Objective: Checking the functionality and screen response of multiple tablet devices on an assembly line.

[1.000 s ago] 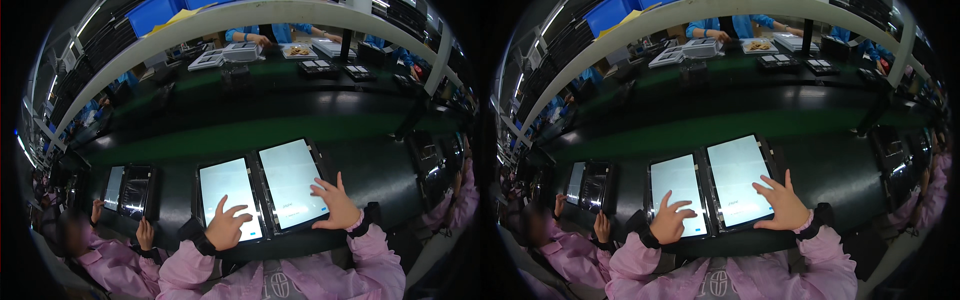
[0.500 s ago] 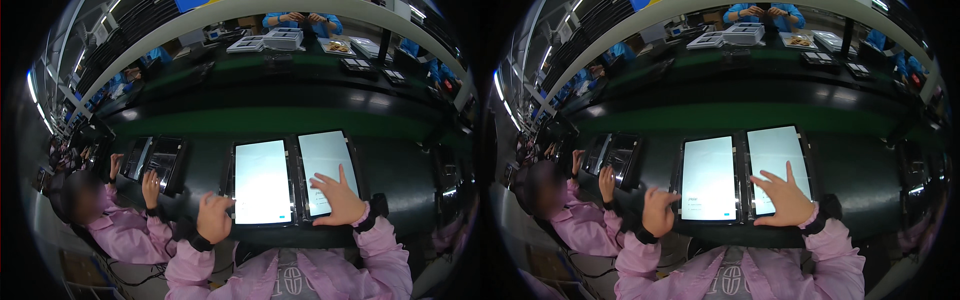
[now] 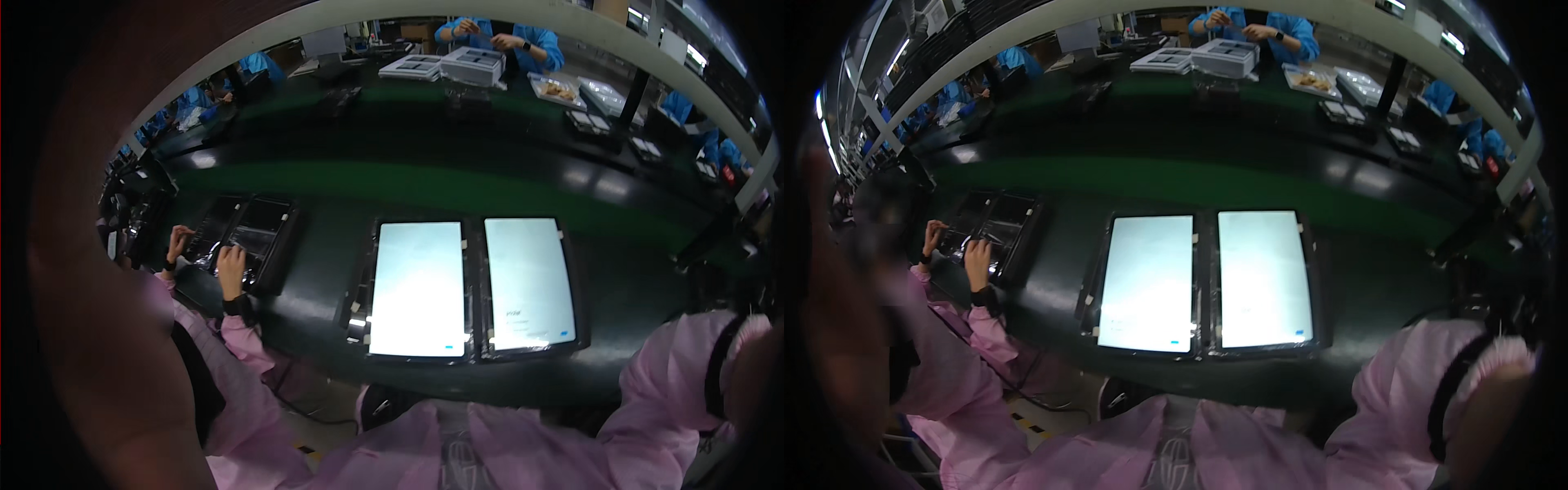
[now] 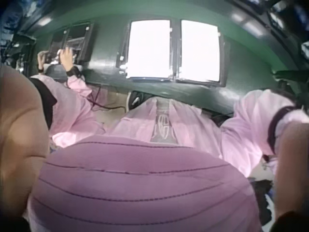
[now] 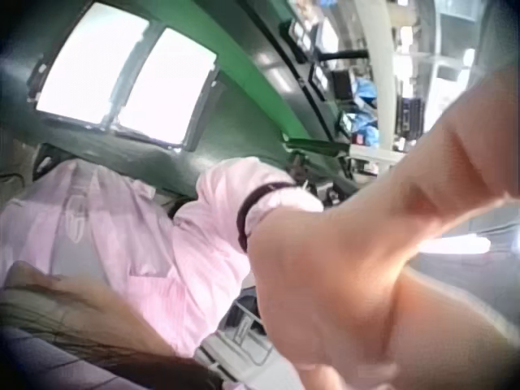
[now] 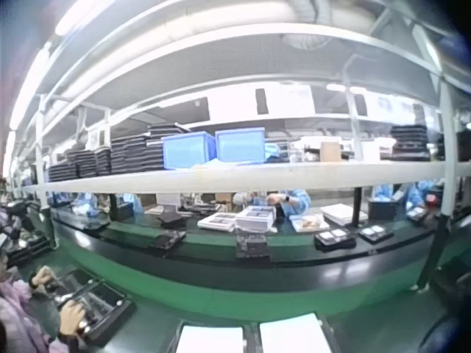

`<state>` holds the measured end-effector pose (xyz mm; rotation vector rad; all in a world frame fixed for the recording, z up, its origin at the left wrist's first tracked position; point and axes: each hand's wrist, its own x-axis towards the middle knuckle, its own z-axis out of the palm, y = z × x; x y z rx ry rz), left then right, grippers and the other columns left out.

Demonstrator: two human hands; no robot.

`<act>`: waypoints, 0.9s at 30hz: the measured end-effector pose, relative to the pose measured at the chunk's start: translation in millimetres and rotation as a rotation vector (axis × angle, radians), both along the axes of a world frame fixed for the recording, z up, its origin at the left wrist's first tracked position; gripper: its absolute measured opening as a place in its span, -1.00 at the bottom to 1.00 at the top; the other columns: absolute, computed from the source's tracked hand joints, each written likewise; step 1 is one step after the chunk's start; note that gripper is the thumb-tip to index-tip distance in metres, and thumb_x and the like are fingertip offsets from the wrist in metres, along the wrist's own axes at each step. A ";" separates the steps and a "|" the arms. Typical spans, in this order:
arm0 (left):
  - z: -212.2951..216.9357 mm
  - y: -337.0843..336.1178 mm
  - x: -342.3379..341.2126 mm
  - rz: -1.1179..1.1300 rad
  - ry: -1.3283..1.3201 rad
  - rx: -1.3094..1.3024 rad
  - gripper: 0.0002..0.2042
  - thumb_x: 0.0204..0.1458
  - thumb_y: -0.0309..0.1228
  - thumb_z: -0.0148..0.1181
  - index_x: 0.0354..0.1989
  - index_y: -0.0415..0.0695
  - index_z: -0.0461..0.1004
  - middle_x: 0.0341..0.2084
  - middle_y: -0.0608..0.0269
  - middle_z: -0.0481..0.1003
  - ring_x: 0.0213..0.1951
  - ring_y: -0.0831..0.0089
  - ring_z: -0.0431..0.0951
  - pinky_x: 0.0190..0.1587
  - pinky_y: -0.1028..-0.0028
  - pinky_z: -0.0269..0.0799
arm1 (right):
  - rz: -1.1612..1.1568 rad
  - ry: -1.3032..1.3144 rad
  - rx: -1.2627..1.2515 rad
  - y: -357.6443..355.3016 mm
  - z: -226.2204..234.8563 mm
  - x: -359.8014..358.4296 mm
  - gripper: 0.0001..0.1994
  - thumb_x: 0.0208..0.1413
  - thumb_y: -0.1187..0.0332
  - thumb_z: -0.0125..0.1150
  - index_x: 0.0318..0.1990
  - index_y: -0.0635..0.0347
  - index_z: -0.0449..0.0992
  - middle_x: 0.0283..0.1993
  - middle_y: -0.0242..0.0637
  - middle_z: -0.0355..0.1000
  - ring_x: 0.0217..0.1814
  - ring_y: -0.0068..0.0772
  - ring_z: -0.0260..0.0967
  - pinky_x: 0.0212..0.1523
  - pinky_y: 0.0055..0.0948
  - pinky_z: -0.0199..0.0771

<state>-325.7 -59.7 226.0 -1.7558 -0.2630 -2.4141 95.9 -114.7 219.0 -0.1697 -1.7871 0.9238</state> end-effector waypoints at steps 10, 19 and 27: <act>-2.0 -4.0 33.3 -0.025 -0.115 0.072 -0.50 0.09 -0.38 0.16 0.22 -0.23 0.25 0.05 -0.29 0.40 0.02 -0.06 0.48 0.09 -0.04 0.39 | 0.140 0.188 -0.266 -36.6 22.0 -13.1 -0.18 0.17 0.03 0.12 0.48 -0.03 -0.18 0.20 0.19 0.24 0.18 0.10 0.29 0.20 0.20 0.20; 4.5 -29.9 119.6 -0.218 -0.124 0.259 -0.55 0.13 -0.34 0.14 0.16 -0.24 0.31 0.03 -0.38 0.40 0.06 -0.15 0.46 0.14 -0.12 0.34 | 0.214 0.361 -0.671 -85.5 50.1 -69.7 -0.31 0.30 0.32 0.03 0.48 -0.09 -0.18 0.02 0.10 0.34 -0.09 0.00 0.40 -0.02 0.09 0.42; 17.5 -44.5 105.7 -0.293 -0.076 0.069 -0.60 0.16 -0.30 0.12 0.12 -0.26 0.36 0.01 -0.46 0.41 0.09 -0.22 0.45 0.19 -0.18 0.30 | 0.094 0.399 -0.400 -103.0 53.5 -68.9 -0.47 0.26 0.41 0.04 0.37 -0.03 0.11 -0.13 -0.14 0.46 -0.21 -0.13 0.38 -0.11 -0.06 0.41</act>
